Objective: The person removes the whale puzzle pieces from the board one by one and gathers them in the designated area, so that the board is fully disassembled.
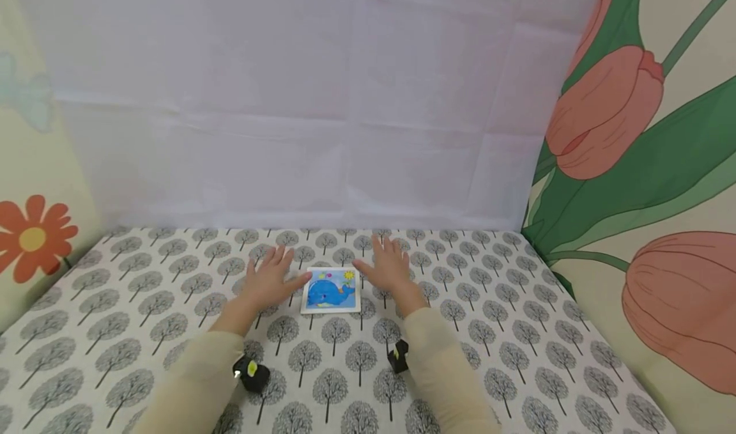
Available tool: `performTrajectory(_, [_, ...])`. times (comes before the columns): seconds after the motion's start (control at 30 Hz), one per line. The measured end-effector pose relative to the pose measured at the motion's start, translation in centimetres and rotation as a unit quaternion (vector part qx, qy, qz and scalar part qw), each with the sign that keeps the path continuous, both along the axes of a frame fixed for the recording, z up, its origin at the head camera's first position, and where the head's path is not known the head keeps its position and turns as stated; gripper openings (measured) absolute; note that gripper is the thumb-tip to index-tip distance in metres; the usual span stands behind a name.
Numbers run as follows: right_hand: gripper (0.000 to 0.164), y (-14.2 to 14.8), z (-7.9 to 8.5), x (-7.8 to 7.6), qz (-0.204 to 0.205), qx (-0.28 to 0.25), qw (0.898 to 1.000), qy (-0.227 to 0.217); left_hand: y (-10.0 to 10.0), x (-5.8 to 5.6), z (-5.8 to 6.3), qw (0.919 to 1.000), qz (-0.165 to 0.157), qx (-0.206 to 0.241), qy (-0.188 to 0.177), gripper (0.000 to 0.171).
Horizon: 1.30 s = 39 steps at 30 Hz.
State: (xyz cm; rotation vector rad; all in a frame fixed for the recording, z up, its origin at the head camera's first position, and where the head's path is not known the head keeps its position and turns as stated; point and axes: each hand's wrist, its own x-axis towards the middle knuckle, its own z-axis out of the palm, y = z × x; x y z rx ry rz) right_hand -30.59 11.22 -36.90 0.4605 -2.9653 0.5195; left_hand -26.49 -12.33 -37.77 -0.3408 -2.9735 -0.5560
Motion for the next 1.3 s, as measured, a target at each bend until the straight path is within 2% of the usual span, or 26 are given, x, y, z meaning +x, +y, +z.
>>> performTrajectory(0.1, [0.066, -0.4, -0.6, -0.1, 0.008, -0.042, 0.999, 0.003, 0.7, -0.2, -0.5, 0.9998, -0.006, 0.009, 0.017, 0.078])
performTrajectory(0.2, [0.062, -0.8, -1.2, -0.2, 0.011, -0.096, 0.995, -0.012, 1.3, -0.4, -1.0, 0.9993, -0.013, 0.011, 0.034, 0.075])
performTrajectory(0.37, [0.057, -1.4, -2.1, -0.5, 0.0, -0.15, 0.988, -0.042, 2.0, -0.8, -1.6, 0.9979, -0.04, 0.011, 0.051, 0.068])
performTrajectory(0.5, [0.051, -1.7, -2.7, -0.6, -0.001, -0.164, 0.985, -0.046, 2.2, -0.8, -2.1, 0.997, -0.056, 0.027, 0.046, 0.067])
performTrajectory(0.7, [0.043, -1.7, -4.0, -0.9, -0.005, -0.185, 0.982, -0.049, 1.9, -0.8, -3.5, 0.9961, -0.062, 0.057, 0.027, 0.065])
performTrajectory(0.87, [0.037, -1.9, -4.8, -1.0, -0.02, -0.199, 0.979, -0.032, 1.7, -0.8, -4.8, 0.9928, -0.08, 0.083, 0.033, 0.065])
performTrajectory(0.97, [0.032, -2.1, -5.1, -1.0, -0.025, -0.197, 0.98, -0.017, 1.6, -0.8, -5.2, 0.9917, -0.088, 0.08, 0.048, 0.064])
performTrajectory(1.17, [0.027, -2.4, -5.7, -0.9, -0.036, -0.195, 0.98, 0.009, 1.6, -0.6, -5.6, 0.9922, -0.095, 0.06, 0.054, 0.062])
performTrajectory(1.3, [0.024, -2.4, -6.1, -0.9, -0.025, -0.189, 0.98, 0.054, 1.7, -0.6, -5.6, 0.9921, -0.102, 0.043, 0.059, 0.061])
